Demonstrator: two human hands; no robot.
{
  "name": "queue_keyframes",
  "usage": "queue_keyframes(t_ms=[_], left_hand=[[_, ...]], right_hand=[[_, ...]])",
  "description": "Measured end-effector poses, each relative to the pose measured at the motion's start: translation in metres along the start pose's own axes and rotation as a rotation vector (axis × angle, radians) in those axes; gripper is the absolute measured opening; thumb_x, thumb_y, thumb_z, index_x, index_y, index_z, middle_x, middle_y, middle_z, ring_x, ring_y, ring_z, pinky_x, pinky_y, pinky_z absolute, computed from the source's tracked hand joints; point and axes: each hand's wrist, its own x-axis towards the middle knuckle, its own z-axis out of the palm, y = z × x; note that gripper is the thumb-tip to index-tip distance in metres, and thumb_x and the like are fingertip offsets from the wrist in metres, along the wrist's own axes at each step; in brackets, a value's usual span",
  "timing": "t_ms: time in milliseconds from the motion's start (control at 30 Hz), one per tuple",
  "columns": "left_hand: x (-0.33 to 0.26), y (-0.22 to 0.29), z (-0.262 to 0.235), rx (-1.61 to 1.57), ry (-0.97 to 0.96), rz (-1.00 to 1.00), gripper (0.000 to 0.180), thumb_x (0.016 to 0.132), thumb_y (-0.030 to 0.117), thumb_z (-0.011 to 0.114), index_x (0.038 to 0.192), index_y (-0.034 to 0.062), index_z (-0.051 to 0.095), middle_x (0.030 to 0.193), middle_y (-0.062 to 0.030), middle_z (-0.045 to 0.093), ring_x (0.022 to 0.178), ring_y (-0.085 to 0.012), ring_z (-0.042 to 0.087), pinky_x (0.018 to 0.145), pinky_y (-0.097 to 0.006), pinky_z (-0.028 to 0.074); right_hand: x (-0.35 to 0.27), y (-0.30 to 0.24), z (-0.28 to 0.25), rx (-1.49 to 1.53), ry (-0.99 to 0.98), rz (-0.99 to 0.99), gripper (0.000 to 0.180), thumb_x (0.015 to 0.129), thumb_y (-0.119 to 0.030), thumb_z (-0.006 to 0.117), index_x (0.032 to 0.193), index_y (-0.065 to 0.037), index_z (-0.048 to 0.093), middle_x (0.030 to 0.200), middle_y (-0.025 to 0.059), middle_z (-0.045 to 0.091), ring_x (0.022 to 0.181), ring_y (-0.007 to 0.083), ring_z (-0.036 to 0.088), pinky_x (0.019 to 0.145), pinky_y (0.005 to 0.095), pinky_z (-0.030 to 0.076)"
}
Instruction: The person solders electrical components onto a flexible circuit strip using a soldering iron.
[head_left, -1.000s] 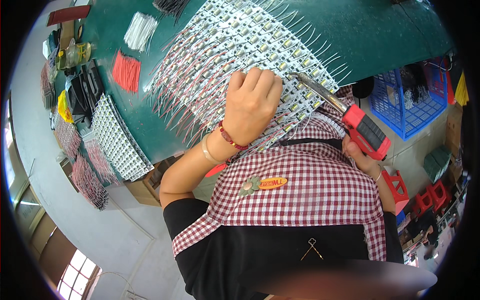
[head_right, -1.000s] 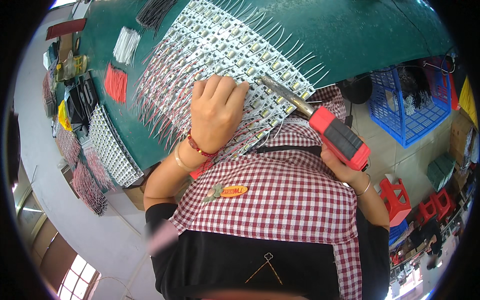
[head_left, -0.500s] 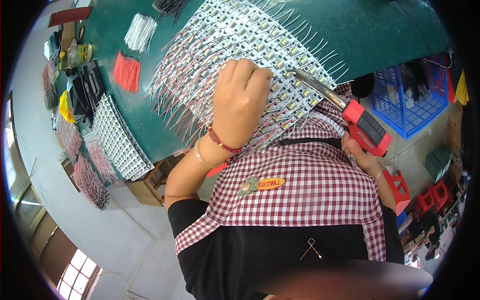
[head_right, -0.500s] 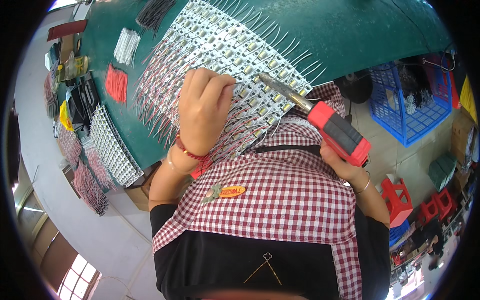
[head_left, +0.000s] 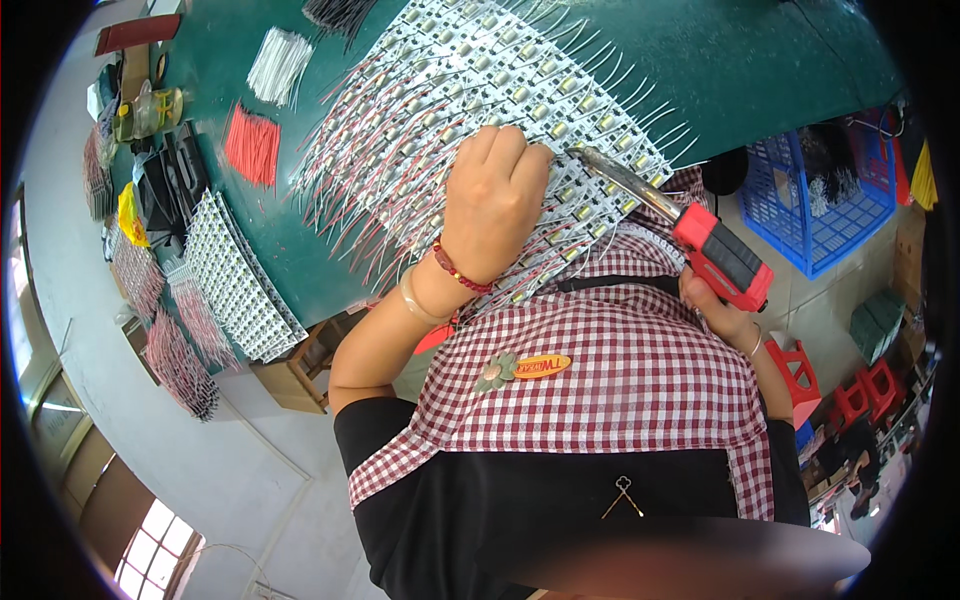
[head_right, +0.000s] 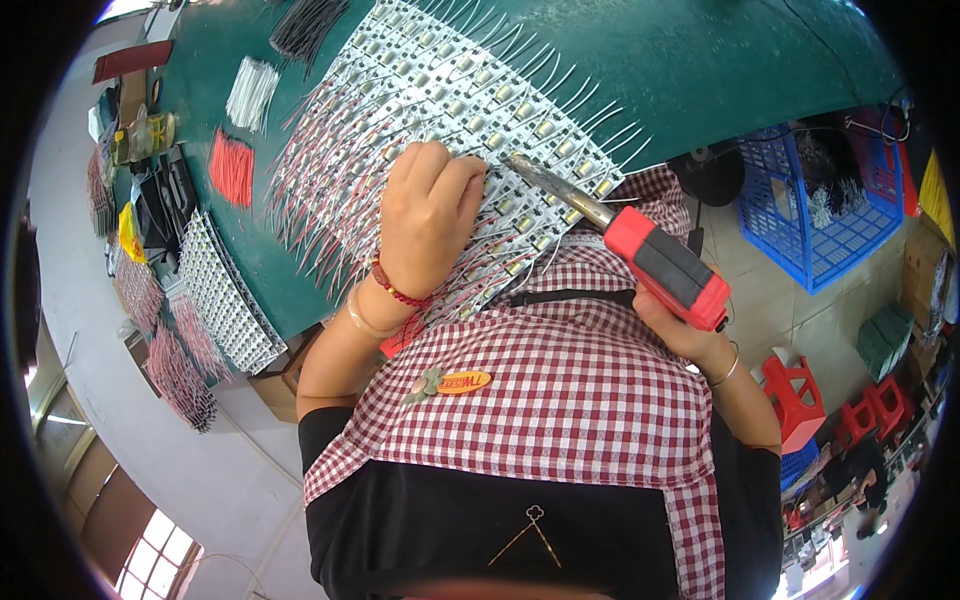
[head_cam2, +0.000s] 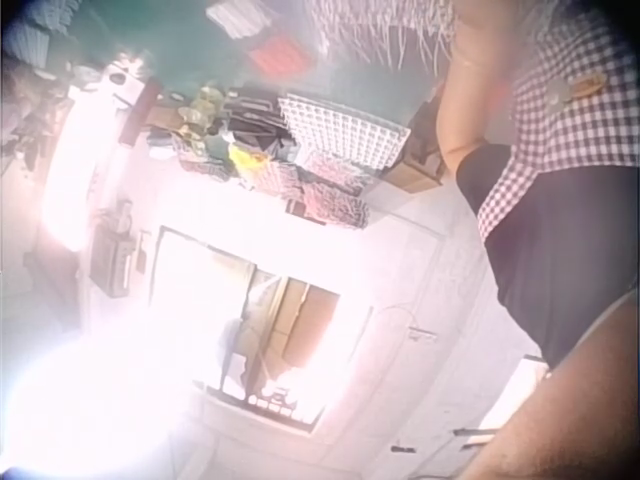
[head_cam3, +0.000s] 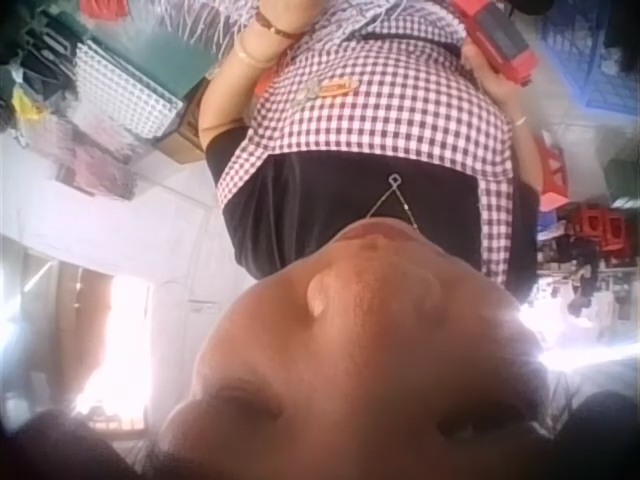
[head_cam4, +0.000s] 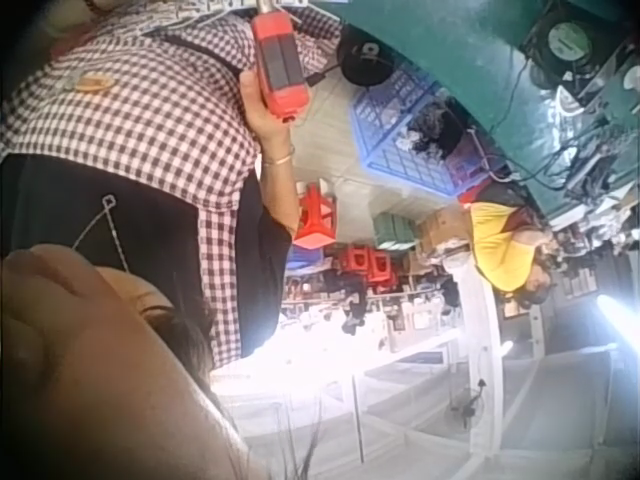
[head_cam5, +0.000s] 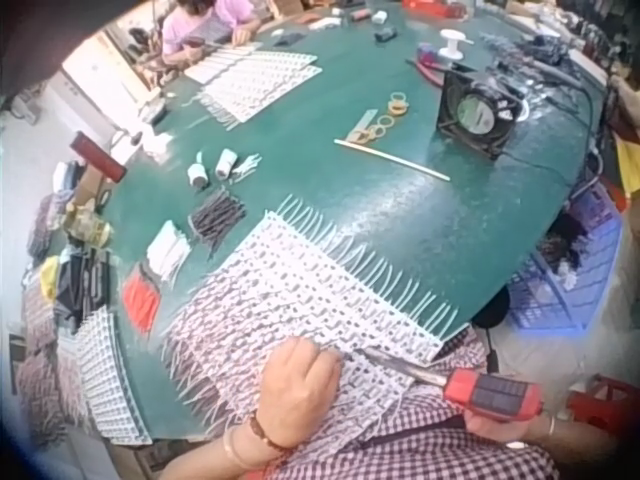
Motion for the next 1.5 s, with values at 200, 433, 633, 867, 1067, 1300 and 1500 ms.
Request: queue_keyframes(t_ms=[200,433,633,867,1067,1300,1500], left_hand=[[-0.002,0.000,0.000,0.021,-0.032,0.031,0.016,0.070,-0.003,0.069,0.084,0.0037,0.063,0.074,-0.0080,0.046,0.072,-0.0259,0.050,0.064,-0.037,0.042],[-0.002,0.000,0.000,0.008,-0.018,0.035,0.018,0.070,-0.004,0.069,0.085,0.0032,0.064,0.073,-0.0081,0.046,0.071,-0.0256,0.049,0.063,-0.037,0.043],[-0.003,0.000,0.000,0.017,-0.035,0.043,0.019,0.069,-0.004,0.069,0.086,0.0032,0.064,0.073,-0.0080,0.046,0.071,-0.0253,0.049,0.064,-0.037,0.043],[-0.001,0.000,-0.001,0.080,-0.049,0.062,0.018,0.070,-0.001,0.069,0.086,0.0058,0.064,0.075,-0.0058,0.047,0.073,-0.0234,0.050,0.065,-0.036,0.039],[-0.002,0.001,-0.013,0.129,-0.071,0.048,0.016,0.072,0.003,0.069,0.086,0.0091,0.064,0.076,-0.0034,0.049,0.074,-0.0217,0.051,0.067,-0.035,0.037],[-0.003,0.012,-0.065,0.355,-0.233,-0.120,0.014,0.076,0.003,0.067,0.088,0.0083,0.064,0.078,-0.0050,0.051,0.077,-0.0239,0.052,0.069,-0.037,0.038],[0.006,0.026,-0.046,0.192,-0.022,-0.028,0.015,0.072,0.002,0.058,0.086,0.0048,0.061,0.078,-0.0069,0.047,0.076,-0.0241,0.049,0.067,-0.037,0.038]], right_hand=[[-0.002,-0.005,-0.001,0.068,0.067,0.217,0.018,0.080,-0.014,0.072,0.093,-0.003,0.065,0.081,0.0074,0.065,0.072,0.0199,0.064,0.065,0.0313,0.049],[0.008,-0.009,-0.001,-0.048,-0.022,0.012,0.024,0.095,-0.023,0.058,0.085,-0.002,0.054,0.071,0.0029,0.054,0.065,0.0098,0.051,0.061,0.0243,0.042],[-0.003,-0.006,0.001,0.083,0.095,0.177,0.016,0.080,-0.013,0.071,0.090,-0.001,0.065,0.081,0.0087,0.065,0.072,0.0216,0.063,0.066,0.0312,0.049],[-0.004,-0.003,0.002,0.104,0.101,0.165,0.014,0.083,-0.012,0.069,0.091,-0.001,0.066,0.081,0.0074,0.066,0.070,0.0194,0.063,0.065,0.0311,0.050],[-0.009,-0.005,-0.004,0.170,0.049,0.262,0.011,0.088,-0.012,0.065,0.090,-0.001,0.064,0.076,0.0041,0.061,0.068,0.0142,0.058,0.063,0.0292,0.047],[-0.011,-0.007,-0.003,0.249,0.115,0.225,0.012,0.091,-0.013,0.062,0.090,-0.001,0.062,0.073,0.0023,0.058,0.066,0.0118,0.055,0.062,0.0269,0.044],[-0.014,-0.011,-0.004,0.356,0.126,0.259,0.013,0.090,-0.014,0.062,0.090,-0.001,0.062,0.074,0.0025,0.059,0.067,0.0113,0.055,0.062,0.0267,0.044]])
